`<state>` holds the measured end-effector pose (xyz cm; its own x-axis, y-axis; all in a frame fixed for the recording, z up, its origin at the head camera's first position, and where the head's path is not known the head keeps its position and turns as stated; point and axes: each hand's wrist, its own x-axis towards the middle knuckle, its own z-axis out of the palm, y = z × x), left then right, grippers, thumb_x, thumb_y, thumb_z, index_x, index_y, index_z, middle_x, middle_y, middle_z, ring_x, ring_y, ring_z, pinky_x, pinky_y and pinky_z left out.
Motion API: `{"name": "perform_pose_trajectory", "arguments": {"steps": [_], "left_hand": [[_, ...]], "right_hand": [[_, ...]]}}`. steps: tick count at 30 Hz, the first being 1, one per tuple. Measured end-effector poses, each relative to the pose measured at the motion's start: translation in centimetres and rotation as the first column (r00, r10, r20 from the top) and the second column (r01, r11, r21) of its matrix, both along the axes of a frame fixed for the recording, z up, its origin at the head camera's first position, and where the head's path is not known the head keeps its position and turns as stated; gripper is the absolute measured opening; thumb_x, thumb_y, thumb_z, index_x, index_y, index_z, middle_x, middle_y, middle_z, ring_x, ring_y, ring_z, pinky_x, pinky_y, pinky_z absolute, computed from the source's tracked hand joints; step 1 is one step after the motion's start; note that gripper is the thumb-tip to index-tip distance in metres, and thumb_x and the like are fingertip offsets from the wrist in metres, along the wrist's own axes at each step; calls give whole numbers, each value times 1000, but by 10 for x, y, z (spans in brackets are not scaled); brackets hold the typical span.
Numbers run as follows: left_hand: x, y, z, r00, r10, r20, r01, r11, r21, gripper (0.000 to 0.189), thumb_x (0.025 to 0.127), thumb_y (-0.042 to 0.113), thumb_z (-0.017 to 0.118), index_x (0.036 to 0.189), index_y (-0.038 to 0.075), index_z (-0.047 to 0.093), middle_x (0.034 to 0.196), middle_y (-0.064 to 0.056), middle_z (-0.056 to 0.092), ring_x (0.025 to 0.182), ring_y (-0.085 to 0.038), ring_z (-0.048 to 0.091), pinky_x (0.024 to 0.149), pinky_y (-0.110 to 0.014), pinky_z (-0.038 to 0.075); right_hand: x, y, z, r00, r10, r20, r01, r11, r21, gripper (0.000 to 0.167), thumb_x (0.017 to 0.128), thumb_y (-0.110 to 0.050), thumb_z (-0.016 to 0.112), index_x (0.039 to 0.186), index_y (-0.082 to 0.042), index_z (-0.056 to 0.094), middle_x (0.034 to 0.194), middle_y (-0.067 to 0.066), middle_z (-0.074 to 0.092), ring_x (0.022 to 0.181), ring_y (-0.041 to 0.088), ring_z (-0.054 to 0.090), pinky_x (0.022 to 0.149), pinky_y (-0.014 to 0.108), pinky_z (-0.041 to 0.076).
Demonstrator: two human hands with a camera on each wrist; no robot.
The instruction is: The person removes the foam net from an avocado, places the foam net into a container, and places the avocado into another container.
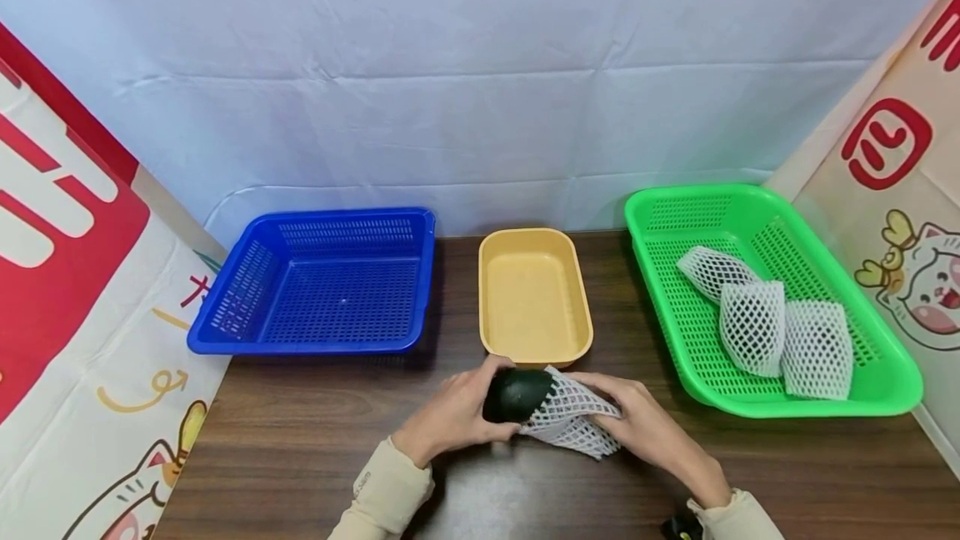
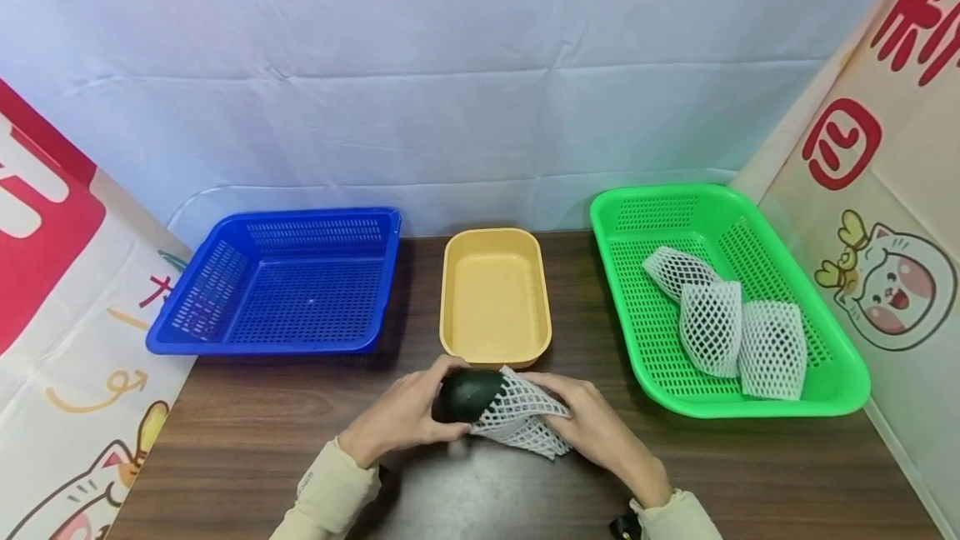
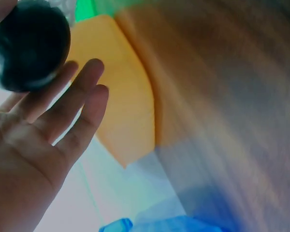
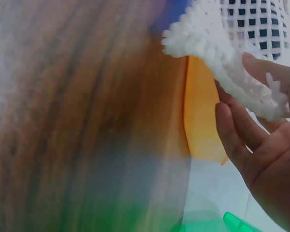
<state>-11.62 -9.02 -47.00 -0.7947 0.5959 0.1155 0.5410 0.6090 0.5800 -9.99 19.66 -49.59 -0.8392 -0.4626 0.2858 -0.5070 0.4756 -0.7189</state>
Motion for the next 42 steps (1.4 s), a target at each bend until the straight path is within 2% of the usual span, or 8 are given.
{"name": "perform_pose_trajectory", "arguments": {"steps": [4,7,14,20,24,31,37,42], "left_hand": [[-3,-7,7,996,65,-59,-60,995,83,71,75,30,84,134,15,46,112,-5,70,90,-13,66,77,-30,56],[-5,-13,12,990,95,-107,-80,986,143,76,78,27,83,142,15,44,125,-5,65,103,-14,65,87,-33,56],[-13,-26,20,969,144,-203,-92,965,244,75,81,20,81,146,20,45,135,-4,57,119,-18,60,97,-38,54],[-21,-41,30,946,243,-216,-183,947,265,73,80,17,81,144,20,46,134,-6,56,118,-20,60,97,-41,53],[-27,-51,33,913,341,-225,-268,915,301,74,78,13,81,143,15,46,134,-11,55,117,-25,60,95,-46,52],[-32,-63,25,845,505,-179,-418,830,369,77,78,11,80,143,9,39,135,-19,51,111,-34,60,86,-49,54],[-40,-75,20,759,626,-181,-540,760,362,77,78,17,82,143,11,40,133,-19,53,100,-35,63,77,-51,54],[-50,-84,16,722,670,-173,-601,731,325,76,81,23,80,144,9,38,135,-19,52,97,-38,64,75,-54,54]], "right_hand": [[-2,2,6,993,-70,-94,65,996,-62,58,75,10,77,128,-10,65,114,9,73,102,-2,64,84,8,48],[-3,2,11,981,-138,-133,126,988,-94,56,75,11,77,127,-7,64,109,10,74,97,-3,64,81,7,47],[-7,-6,24,960,-255,-120,234,959,-161,57,77,9,76,130,-6,61,111,10,71,95,-2,62,79,8,48],[-18,-12,33,938,-302,-167,267,942,-201,62,78,9,73,136,-7,58,114,6,65,99,-4,56,84,5,44],[-23,-15,36,934,-319,-158,287,937,-197,63,80,9,70,138,-9,57,120,6,62,104,-3,53,88,6,40],[-25,-22,34,939,-329,-100,310,935,-170,62,82,7,67,141,-10,55,128,9,55,110,-1,48,91,11,36],[-32,-26,36,919,-354,-171,312,922,-231,56,79,14,62,133,-4,62,118,11,60,97,1,52,81,8,41],[-39,-28,37,892,-391,-226,325,904,-278,55,79,16,62,131,-3,62,115,13,64,98,1,54,82,8,40]]}}
